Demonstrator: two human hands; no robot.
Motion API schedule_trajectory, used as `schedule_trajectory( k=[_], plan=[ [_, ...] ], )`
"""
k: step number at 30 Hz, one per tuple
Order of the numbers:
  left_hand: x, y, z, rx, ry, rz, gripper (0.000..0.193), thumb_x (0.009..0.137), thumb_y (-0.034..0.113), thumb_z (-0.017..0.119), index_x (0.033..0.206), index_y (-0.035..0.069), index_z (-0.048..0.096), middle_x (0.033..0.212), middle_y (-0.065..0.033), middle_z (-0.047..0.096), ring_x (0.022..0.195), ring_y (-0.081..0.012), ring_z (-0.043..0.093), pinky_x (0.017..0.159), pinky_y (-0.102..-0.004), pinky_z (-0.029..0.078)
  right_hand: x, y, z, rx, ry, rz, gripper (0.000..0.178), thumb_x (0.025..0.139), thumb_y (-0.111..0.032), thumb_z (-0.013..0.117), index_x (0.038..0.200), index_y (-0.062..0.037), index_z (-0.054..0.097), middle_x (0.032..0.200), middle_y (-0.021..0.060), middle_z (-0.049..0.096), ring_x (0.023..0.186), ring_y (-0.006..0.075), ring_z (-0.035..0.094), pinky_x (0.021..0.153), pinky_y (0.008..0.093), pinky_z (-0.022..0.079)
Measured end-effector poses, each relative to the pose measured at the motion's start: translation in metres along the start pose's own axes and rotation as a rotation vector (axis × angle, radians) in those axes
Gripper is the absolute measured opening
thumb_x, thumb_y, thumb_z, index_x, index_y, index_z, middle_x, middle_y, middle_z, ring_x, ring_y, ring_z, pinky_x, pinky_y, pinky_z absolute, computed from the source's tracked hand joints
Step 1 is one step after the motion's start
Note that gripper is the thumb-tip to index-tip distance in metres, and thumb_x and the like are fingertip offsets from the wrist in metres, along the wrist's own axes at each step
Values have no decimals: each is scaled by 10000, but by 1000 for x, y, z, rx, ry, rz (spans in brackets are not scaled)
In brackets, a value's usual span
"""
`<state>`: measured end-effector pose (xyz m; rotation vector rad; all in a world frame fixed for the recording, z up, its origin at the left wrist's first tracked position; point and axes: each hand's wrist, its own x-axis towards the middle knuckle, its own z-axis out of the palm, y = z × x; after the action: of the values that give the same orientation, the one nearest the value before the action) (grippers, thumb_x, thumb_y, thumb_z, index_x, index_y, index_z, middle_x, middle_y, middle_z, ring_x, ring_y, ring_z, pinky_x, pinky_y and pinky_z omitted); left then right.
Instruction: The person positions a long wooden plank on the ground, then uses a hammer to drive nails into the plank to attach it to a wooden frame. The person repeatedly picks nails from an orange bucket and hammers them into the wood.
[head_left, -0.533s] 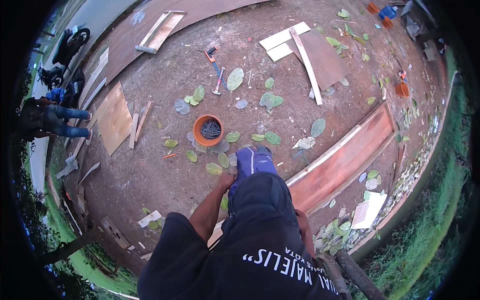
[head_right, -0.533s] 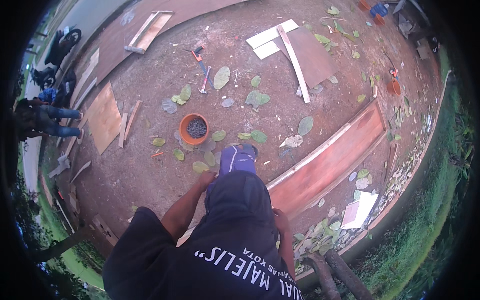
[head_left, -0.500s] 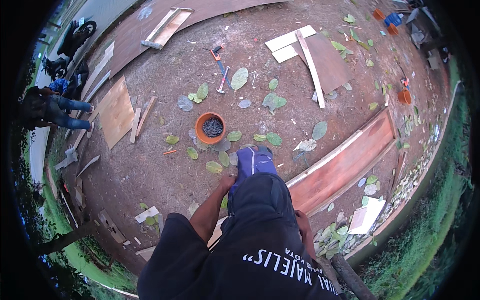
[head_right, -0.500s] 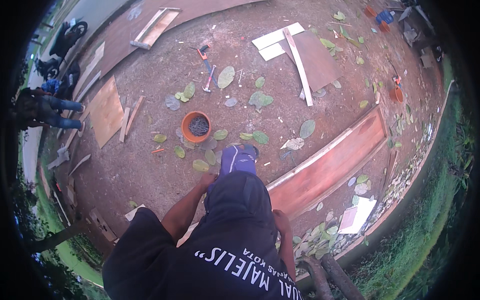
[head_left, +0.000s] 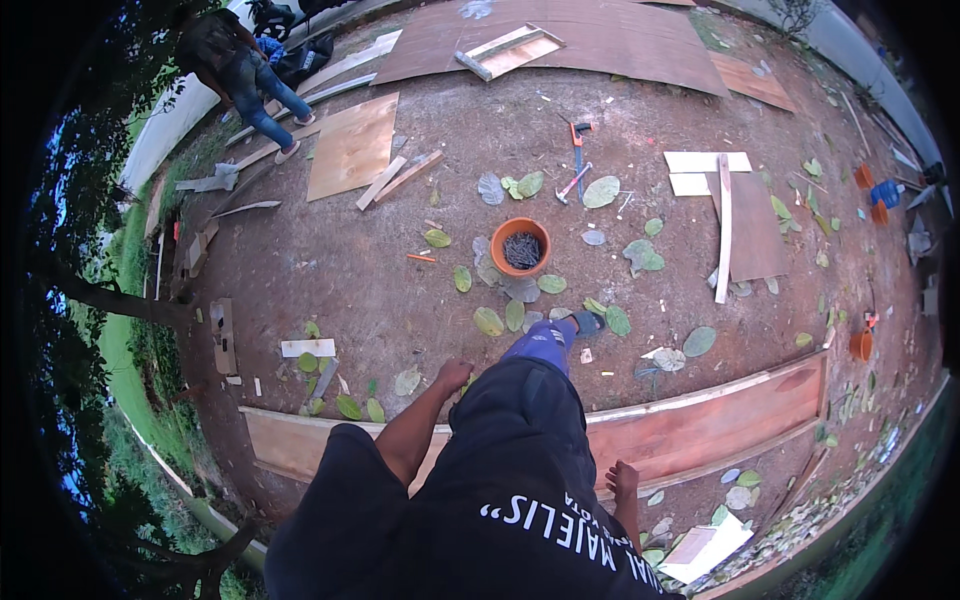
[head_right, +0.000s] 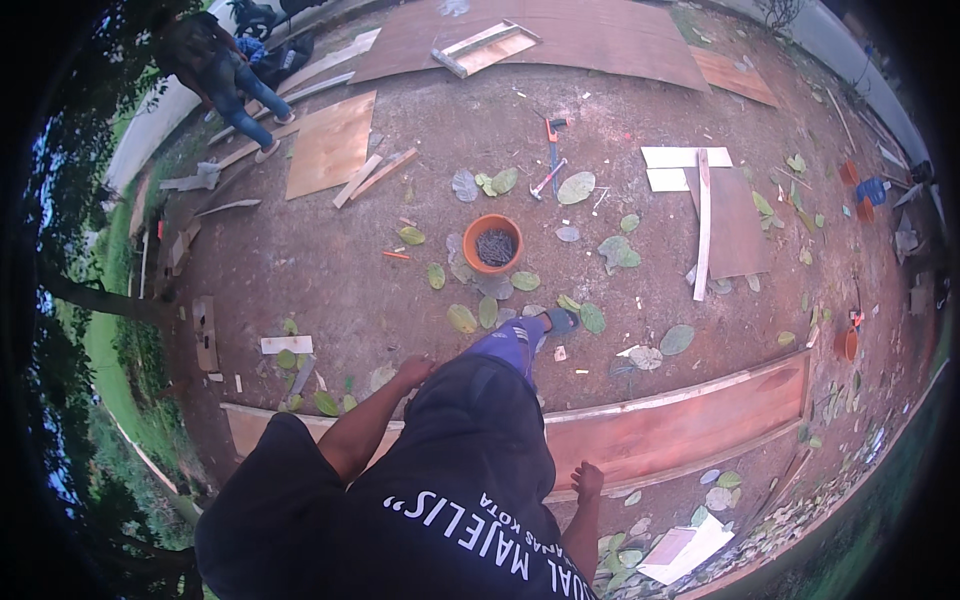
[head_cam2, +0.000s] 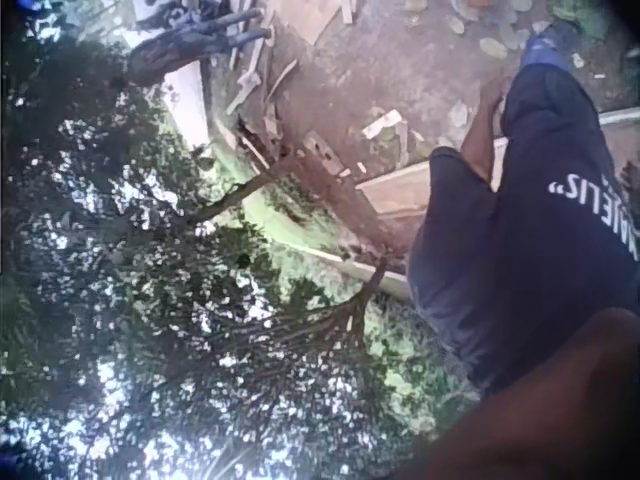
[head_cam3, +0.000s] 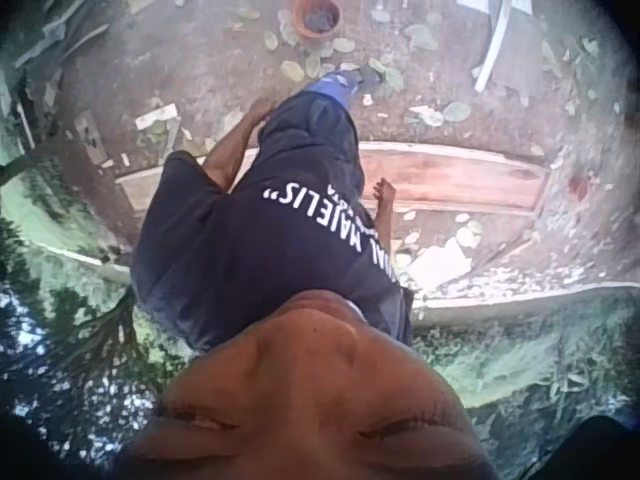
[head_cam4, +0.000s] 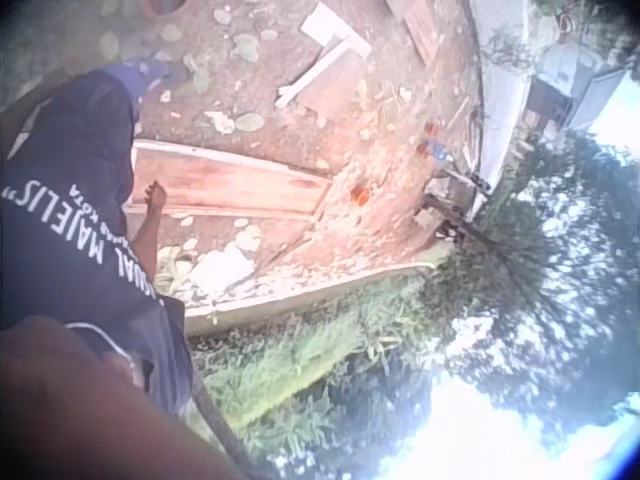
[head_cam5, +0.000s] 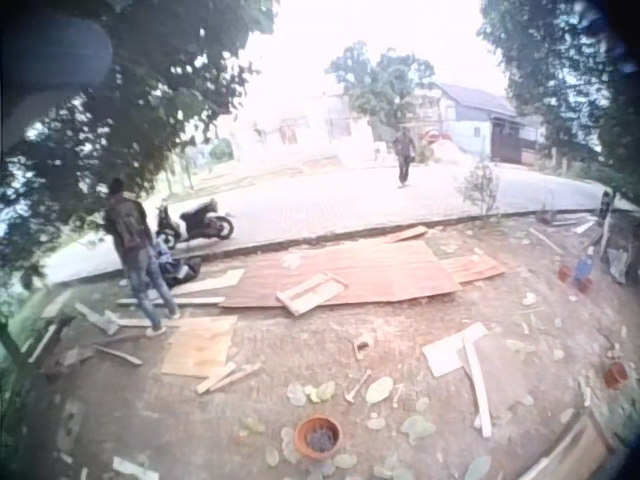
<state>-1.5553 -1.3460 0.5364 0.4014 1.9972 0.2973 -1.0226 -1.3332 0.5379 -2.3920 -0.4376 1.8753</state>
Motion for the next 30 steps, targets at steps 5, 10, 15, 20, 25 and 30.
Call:
schedule_trajectory(
  k=[5,10,15,20,25,30],
  plan=[
    [15,-55,-13,133,48,-31,428,836,345,648,1014,-36,728,1045,-279,705,957,-371,703,839,-438,525,-8,-24,39,80,-37,-136,380,981,-276,560,1266,-26,557,1098,124,653,905,228,653,672,361,508],
    [40,-65,-14,-115,1,132,507,786,402,705,999,-57,727,1042,-285,704,996,-400,692,861,-455,521,-25,-30,77,111,-88,-137,416,982,-273,551,1310,-16,533,1137,139,649,933,236,652,705,365,509],
    [50,-7,-34,198,18,190,456,823,370,652,1006,-40,733,1023,-275,712,975,-377,700,845,-456,521,-19,-17,79,64,-43,-40,395,992,-288,542,1266,-5,567,1059,117,642,892,232,635,714,375,505],
    [71,6,-78,-27,-17,34,425,852,323,600,1046,-37,717,1041,-263,712,999,-362,694,849,-450,519,-25,-38,88,-384,-87,-219,382,993,-286,535,1229,10,588,1019,113,647,866,221,635,693,370,526],
    [85,41,-95,-123,13,93,410,842,303,594,1039,-35,716,1052,-261,711,1004,-369,691,865,-445,514,-15,-101,117,-201,-43,-246,382,988,-298,545,1229,-4,587,1102,136,670,911,232,662,691,370,540],
    [118,48,-107,-73,6,44,438,856,323,578,1091,-24,706,1102,-254,702,1068,-385,671,917,-445,497,-30,-185,167,55,-56,-298,339,983,-295,574,1221,-53,591,1093,80,684,877,186,674,656,329,508]
  ],
)
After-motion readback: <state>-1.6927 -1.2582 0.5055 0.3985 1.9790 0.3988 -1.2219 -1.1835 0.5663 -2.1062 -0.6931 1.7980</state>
